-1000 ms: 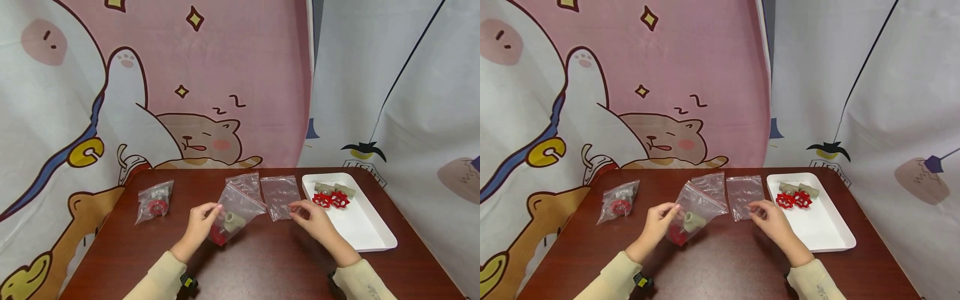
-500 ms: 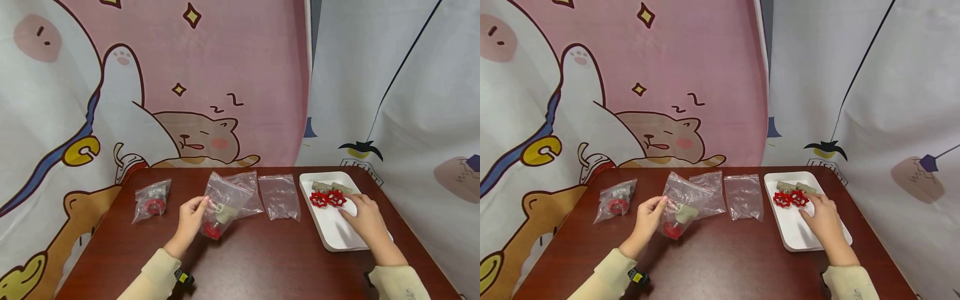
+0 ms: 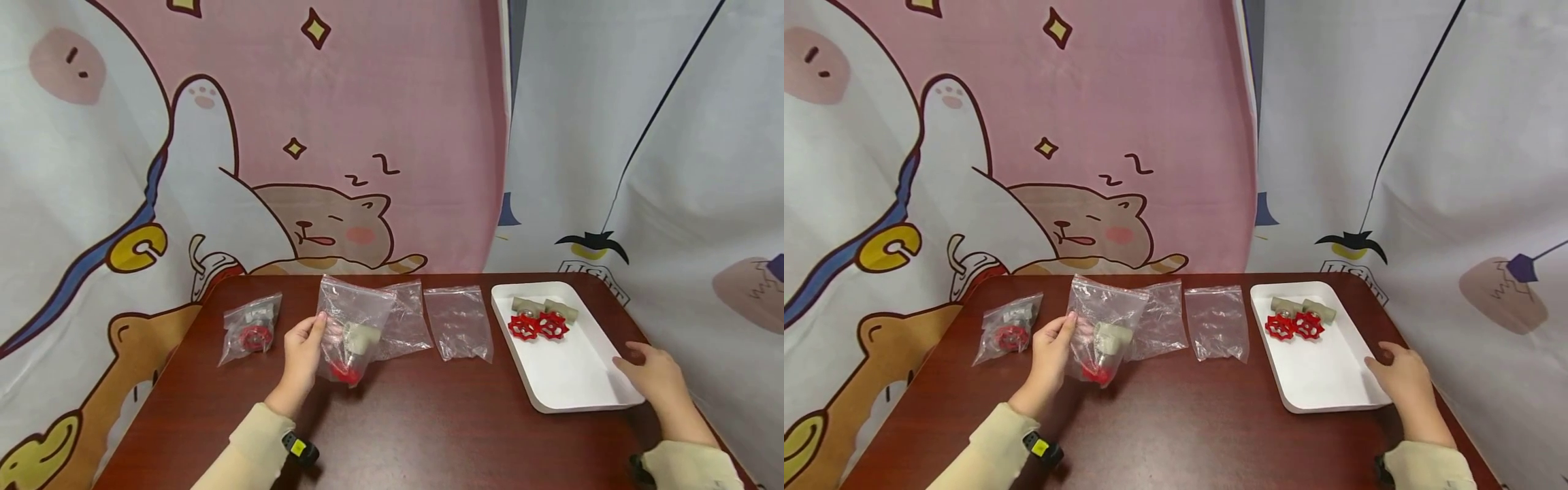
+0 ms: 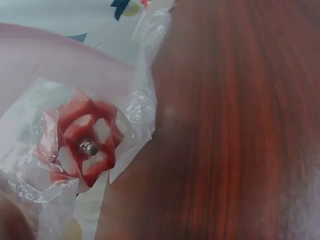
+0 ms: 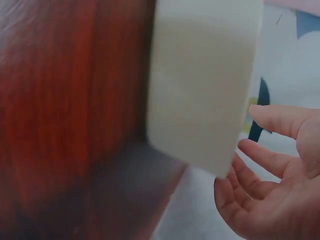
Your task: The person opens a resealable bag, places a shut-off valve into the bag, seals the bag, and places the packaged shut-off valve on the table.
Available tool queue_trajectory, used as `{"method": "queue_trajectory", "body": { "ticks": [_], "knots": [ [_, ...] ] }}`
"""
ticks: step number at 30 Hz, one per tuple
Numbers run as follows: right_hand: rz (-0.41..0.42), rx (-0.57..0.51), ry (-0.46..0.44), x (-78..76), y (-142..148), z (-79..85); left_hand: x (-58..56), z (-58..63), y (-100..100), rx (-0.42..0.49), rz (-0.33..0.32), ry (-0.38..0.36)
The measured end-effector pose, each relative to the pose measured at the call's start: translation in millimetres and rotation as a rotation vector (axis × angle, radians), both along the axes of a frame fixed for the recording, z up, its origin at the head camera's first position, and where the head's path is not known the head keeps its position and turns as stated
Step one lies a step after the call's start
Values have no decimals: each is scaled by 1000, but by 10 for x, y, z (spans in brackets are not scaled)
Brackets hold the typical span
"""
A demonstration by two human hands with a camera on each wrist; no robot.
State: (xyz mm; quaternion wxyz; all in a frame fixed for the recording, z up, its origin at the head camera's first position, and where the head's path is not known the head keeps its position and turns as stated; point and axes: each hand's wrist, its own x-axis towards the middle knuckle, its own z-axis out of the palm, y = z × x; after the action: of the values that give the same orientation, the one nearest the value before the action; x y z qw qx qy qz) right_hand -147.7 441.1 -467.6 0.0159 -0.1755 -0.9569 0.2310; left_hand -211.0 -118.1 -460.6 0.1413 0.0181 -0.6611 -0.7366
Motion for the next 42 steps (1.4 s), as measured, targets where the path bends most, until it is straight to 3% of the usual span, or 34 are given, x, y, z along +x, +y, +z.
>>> {"method": "queue_trajectory", "body": {
  "ticks": [4,9,13,20,30,42],
  "knots": [
    [-3,-48,-32,23,86,-65,-105,-92,-22,125,1,-37],
    [-41,-113,-92,37,113,-122,-195,-111,-37,185,9,-65],
    [-87,-125,-118,45,117,-141,-278,-130,-55,220,6,-134],
    [-100,-116,-111,39,123,-157,-475,-186,-129,237,23,-310],
    [-95,-91,-88,34,104,-144,-659,-251,-242,228,38,-436],
    [-136,-104,-87,23,95,-162,-753,-344,-319,227,76,-446]
  ]
}}
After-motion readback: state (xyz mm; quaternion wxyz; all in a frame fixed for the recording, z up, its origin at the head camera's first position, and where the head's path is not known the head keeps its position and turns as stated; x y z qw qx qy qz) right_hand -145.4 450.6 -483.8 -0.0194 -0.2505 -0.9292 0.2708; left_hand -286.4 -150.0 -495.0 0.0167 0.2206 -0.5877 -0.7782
